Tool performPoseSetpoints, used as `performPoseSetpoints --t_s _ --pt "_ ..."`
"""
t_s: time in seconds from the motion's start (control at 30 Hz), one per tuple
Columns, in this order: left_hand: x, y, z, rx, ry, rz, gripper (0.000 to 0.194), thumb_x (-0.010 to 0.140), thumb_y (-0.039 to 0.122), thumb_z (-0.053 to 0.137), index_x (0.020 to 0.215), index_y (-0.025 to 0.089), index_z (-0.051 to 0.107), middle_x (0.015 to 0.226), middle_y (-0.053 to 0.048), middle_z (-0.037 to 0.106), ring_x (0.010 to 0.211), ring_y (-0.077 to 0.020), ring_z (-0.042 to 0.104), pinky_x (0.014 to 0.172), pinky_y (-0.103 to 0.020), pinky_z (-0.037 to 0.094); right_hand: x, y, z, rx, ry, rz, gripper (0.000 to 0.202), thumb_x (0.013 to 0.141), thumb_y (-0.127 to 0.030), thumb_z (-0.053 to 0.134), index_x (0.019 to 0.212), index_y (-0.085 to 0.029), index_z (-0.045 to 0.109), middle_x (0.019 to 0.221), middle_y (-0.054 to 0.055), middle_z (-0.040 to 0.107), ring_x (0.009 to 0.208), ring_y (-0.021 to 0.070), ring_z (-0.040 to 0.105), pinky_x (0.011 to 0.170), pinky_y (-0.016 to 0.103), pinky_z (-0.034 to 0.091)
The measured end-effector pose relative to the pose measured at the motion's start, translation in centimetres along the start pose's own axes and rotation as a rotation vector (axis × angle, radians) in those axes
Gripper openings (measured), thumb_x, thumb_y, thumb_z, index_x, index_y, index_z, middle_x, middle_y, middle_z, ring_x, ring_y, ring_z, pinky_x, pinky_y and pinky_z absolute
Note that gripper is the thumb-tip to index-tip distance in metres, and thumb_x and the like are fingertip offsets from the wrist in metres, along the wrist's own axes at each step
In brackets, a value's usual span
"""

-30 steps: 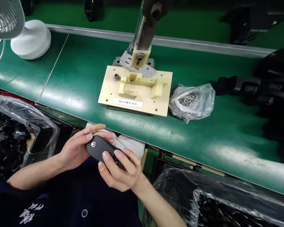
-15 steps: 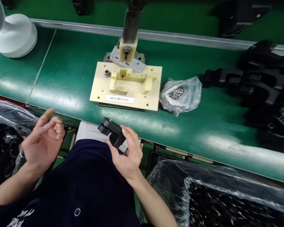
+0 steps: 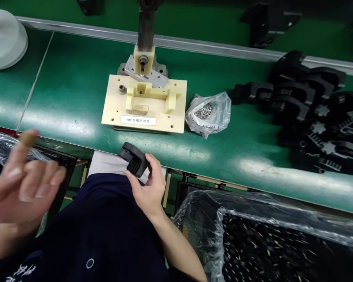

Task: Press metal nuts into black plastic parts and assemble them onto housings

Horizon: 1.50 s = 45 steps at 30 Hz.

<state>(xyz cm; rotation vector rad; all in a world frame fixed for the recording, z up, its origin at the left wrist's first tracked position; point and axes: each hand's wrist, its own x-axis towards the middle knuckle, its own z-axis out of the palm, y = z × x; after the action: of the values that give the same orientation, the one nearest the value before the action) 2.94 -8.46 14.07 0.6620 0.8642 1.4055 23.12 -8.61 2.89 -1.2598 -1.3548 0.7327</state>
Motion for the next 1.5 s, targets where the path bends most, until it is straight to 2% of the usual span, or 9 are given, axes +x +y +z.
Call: performPoseSetpoints --t_s 0.13,0.27,0.47,0.63,0.83,1.07,1.27,1.37,1.5 --pt "0.6 1.2 -1.2 0.067 0.064 0.112 0.049 0.08 0.022 0.06 0.129 0.02 0.054 0.056 0.002 0.058 0.054 -0.0131 0.054 0.064 -0.027 0.055 -0.3 0.0 0.0 0.113 0.007 0.155 0.058 0.074 -0.022 0.078 0.127 -0.024 0.055 0.12 0.007 0.061 0.11 0.0197 0.062 0.097 0.034 0.054" --pt "1.1 -1.8 -2.0 0.256 0.116 0.142 0.04 0.083 0.022 0.061 0.123 0.019 0.057 0.066 0.001 0.063 0.067 -0.0144 0.062 0.073 -0.03 0.056 -0.5 -0.5 0.0 0.194 0.008 0.244 0.058 0.07 -0.022 0.081 0.124 -0.025 0.058 0.12 0.005 0.063 0.111 0.019 0.061 0.1 0.034 0.051" --pt "0.9 -6.7 -2.3 0.433 -0.127 -0.069 0.054 0.083 0.02 0.066 0.133 0.027 0.048 0.113 -0.007 0.064 0.099 -0.0183 0.064 0.089 -0.034 0.054 -0.1 -1.0 -0.2 0.594 -0.257 0.508 0.041 0.079 -0.045 0.072 0.115 -0.027 0.064 0.113 0.004 0.068 0.107 0.0213 0.064 0.094 0.036 0.054" --pt "0.4 -7.8 -2.2 0.559 -0.103 -0.062 0.064 0.079 0.026 0.072 0.136 0.026 0.043 0.117 -0.009 0.061 0.107 -0.0221 0.062 0.092 -0.035 0.054 -0.1 -1.1 -0.7 0.44 -0.452 0.403 0.051 0.081 -0.039 0.071 0.128 -0.027 0.055 0.124 0.007 0.063 0.113 0.0226 0.061 0.1 0.037 0.051" --pt "0.4 -9.5 -1.6 0.884 -0.01 0.231 0.059 0.083 0.028 0.067 0.135 0.023 0.042 0.115 -0.01 0.063 0.108 -0.0222 0.063 0.094 -0.037 0.055 -0.1 -1.4 -0.2 0.012 -0.524 0.108 0.055 0.094 -0.029 0.049 0.147 -0.025 0.035 0.148 0.01 0.041 0.137 0.0257 0.04 0.114 0.045 0.037" --pt "2.6 -9.7 0.1 1.087 0.042 0.733 0.062 0.086 0.025 0.062 0.142 0.018 0.036 0.109 -0.015 0.067 0.1 -0.0239 0.067 0.085 -0.038 0.06 -0.3 1.0 0.7 0.152 -0.475 0.112 0.061 0.097 -0.033 0.043 0.153 -0.027 0.019 0.154 0.007 0.032 0.138 0.0222 0.038 0.11 0.038 0.041" --pt "4.8 -8.4 0.6 1.167 -0.277 1.153 0.055 0.086 0.012 0.055 0.139 0.012 0.039 0.114 -0.023 0.067 0.11 -0.0293 0.064 0.08 -0.046 0.06 1.9 -0.1 -0.3 0.228 -0.47 0.271 0.053 0.09 -0.048 0.055 0.137 -0.024 0.051 0.141 0.011 0.051 0.132 0.0282 0.046 0.111 0.048 0.036" --pt "5.3 -8.0 1.3 1.125 -0.509 1.24 0.028 0.086 0.01 0.05 0.113 0.011 0.058 0.119 -0.024 0.065 0.118 -0.0303 0.059 0.08 -0.044 0.059 2.2 -1.4 -0.7 0.421 -0.415 0.375 0.054 0.086 -0.054 0.059 0.131 -0.024 0.056 0.13 0.013 0.06 0.122 0.0277 0.056 0.105 0.045 0.045" --pt "5.7 -7.4 2.4 1.03 -0.722 1.286 0.014 0.085 0.01 0.048 0.089 0.017 0.059 0.122 -0.018 0.066 0.125 -0.0271 0.053 0.094 -0.047 0.052 2.7 -2.6 -1.4 0.828 -0.432 0.444 0.067 0.073 -0.064 0.068 0.125 -0.022 0.06 0.114 0.012 0.067 0.108 0.0276 0.064 0.091 0.042 0.054"
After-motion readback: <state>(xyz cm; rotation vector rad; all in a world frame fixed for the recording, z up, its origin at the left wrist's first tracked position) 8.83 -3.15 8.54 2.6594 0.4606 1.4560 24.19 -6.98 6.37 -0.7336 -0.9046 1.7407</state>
